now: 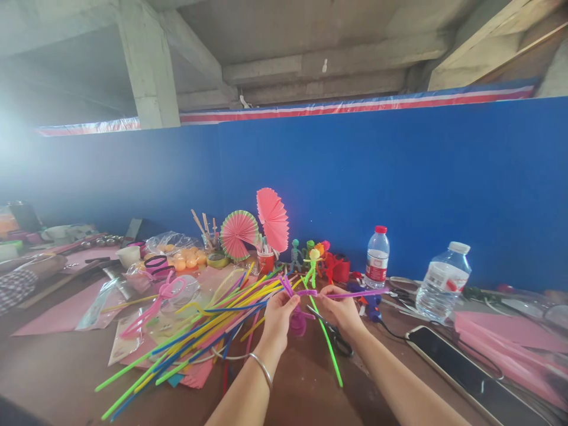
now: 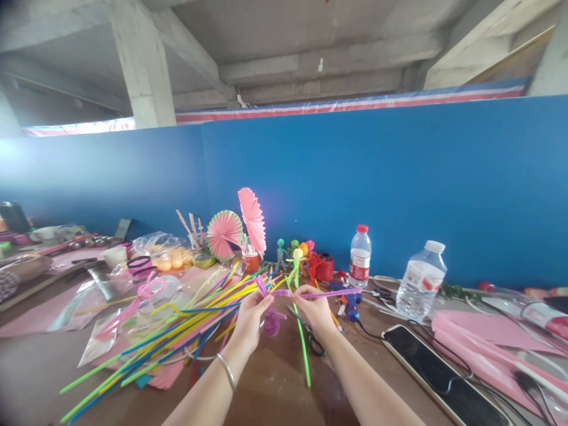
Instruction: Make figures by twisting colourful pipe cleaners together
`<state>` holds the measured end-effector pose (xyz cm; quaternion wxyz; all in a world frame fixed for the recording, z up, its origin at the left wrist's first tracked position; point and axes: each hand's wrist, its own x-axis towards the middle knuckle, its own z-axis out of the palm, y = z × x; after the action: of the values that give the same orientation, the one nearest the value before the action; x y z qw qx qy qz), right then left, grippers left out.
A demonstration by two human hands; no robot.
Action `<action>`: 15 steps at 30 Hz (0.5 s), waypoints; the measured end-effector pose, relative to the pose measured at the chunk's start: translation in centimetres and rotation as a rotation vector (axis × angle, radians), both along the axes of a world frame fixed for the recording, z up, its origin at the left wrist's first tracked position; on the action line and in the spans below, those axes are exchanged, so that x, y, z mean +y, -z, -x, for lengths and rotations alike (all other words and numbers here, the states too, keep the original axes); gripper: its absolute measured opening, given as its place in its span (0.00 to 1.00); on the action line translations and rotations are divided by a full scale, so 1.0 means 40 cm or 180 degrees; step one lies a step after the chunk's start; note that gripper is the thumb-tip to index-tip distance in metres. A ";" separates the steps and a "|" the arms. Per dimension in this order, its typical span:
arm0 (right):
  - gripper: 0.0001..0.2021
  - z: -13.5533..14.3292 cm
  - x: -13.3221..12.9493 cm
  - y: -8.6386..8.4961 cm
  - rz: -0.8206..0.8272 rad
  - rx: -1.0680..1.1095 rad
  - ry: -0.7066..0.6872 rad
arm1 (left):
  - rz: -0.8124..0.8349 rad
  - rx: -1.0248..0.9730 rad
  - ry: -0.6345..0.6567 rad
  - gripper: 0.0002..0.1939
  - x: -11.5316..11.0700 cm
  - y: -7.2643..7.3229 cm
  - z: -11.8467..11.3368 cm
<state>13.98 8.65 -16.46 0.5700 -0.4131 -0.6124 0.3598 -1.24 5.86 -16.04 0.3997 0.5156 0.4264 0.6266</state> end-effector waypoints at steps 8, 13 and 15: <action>0.07 0.016 -0.050 -0.022 -0.0769 -0.0734 0.0213 | 0.0070 -0.0085 -0.0430 0.10 0.004 -0.003 0.017; 0.08 0.016 -0.034 -0.006 -0.0339 -0.0430 0.0468 | 0.0279 -0.0029 -0.0198 0.06 -0.009 -0.020 0.010; 0.08 0.013 -0.028 0.000 -0.0266 -0.0421 0.0459 | 0.0402 -0.0081 -0.0072 0.07 -0.013 -0.024 0.007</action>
<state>13.48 7.54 -16.48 0.5695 -0.4548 -0.6318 0.2639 -1.51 5.32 -15.06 0.4297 0.4765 0.4657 0.6094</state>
